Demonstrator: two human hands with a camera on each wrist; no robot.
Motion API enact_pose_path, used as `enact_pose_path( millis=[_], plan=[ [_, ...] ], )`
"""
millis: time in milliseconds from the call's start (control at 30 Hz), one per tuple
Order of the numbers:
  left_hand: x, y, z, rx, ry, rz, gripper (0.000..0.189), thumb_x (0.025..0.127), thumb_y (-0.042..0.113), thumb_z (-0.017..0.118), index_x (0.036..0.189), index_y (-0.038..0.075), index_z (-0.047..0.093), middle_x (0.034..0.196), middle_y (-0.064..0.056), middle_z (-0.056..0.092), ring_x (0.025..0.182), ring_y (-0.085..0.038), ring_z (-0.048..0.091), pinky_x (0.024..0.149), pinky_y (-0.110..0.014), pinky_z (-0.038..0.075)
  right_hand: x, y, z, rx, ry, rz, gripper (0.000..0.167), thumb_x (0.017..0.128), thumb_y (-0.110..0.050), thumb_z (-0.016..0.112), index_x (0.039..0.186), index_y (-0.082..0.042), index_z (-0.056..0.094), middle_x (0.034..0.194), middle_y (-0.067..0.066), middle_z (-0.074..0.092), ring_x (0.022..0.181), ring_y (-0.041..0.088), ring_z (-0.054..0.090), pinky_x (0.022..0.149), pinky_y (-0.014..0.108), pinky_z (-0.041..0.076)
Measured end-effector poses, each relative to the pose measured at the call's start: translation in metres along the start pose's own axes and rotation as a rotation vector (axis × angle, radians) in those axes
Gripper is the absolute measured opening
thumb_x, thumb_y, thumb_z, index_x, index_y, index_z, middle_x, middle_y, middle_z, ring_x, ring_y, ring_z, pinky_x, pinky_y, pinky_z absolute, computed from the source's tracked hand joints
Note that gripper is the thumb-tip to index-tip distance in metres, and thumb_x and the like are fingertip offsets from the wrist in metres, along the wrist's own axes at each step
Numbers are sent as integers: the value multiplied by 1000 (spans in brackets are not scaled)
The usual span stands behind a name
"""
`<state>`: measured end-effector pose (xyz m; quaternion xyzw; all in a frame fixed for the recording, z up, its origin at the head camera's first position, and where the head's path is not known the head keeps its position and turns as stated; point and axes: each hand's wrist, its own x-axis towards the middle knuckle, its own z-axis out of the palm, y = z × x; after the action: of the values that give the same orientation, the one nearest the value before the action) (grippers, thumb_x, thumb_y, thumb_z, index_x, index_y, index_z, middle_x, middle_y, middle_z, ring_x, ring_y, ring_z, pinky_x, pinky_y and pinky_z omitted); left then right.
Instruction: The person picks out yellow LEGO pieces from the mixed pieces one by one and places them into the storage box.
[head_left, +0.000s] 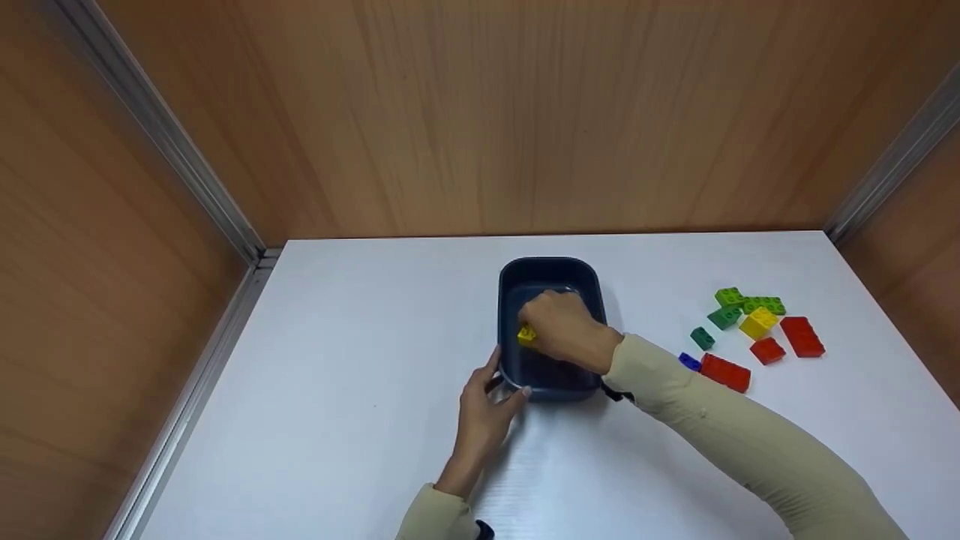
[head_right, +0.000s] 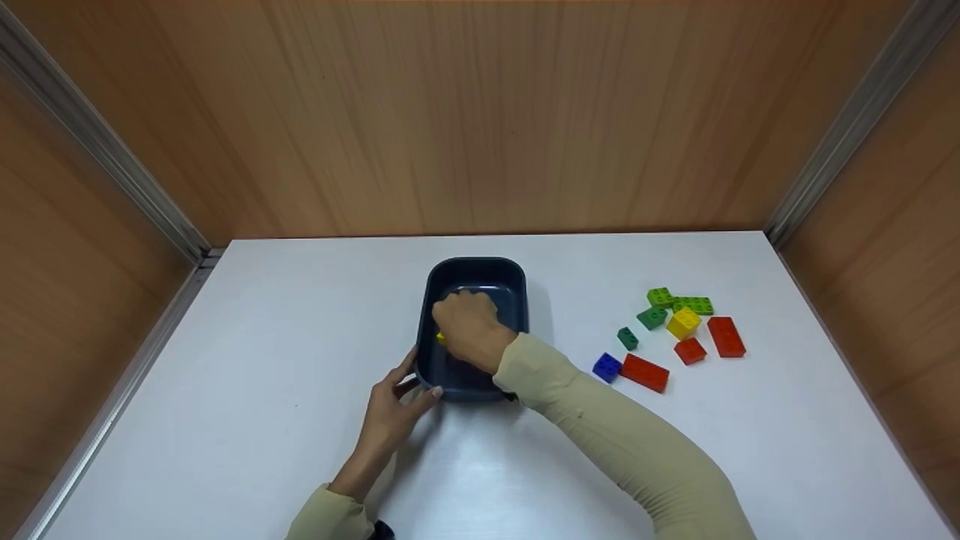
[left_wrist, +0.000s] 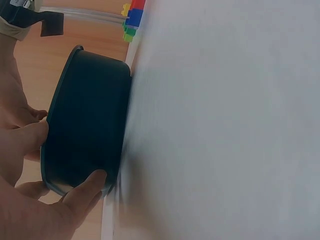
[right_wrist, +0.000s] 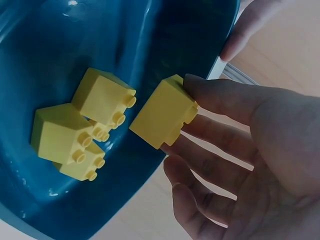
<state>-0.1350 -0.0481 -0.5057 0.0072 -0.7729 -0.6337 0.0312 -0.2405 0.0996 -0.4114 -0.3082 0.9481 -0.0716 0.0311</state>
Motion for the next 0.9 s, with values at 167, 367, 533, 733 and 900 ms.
enact_pose_path(
  millis=[167,367,533,733,900],
  plan=[
    [1,1,-1,-2,1,-9,79,95,8,79,162,1,38,135,-20,59,138,-42,55,117,-50,47,3,-1,2,-2,-22,-1,21,91,-14,85,109,-3,82,105,13,79,99,31,75,89,49,64],
    [0,0,-1,13,8,14,79,94,8,80,161,-1,39,133,-20,60,135,-44,57,116,-54,46,2,0,6,-21,-19,-33,23,90,-17,86,106,-2,81,101,14,78,95,33,74,85,53,65],
    [-2,0,0,32,2,2,79,94,8,80,161,-1,39,135,-19,61,135,-42,57,116,-54,47,-3,1,11,-21,-16,-74,23,90,-18,86,104,0,81,98,14,79,94,32,75,83,54,65],
    [1,0,0,27,6,8,78,94,7,80,161,1,40,136,-20,60,135,-41,57,117,-52,46,-2,-1,13,27,-31,-93,19,94,-17,82,105,-2,81,100,13,79,96,31,75,90,55,63],
    [-1,-1,0,24,3,-13,77,96,9,79,162,5,40,138,-18,60,138,-39,55,118,-52,45,-3,-3,17,4,-42,-104,14,94,-11,81,102,-1,79,99,14,79,94,30,74,93,56,62]
  ],
)
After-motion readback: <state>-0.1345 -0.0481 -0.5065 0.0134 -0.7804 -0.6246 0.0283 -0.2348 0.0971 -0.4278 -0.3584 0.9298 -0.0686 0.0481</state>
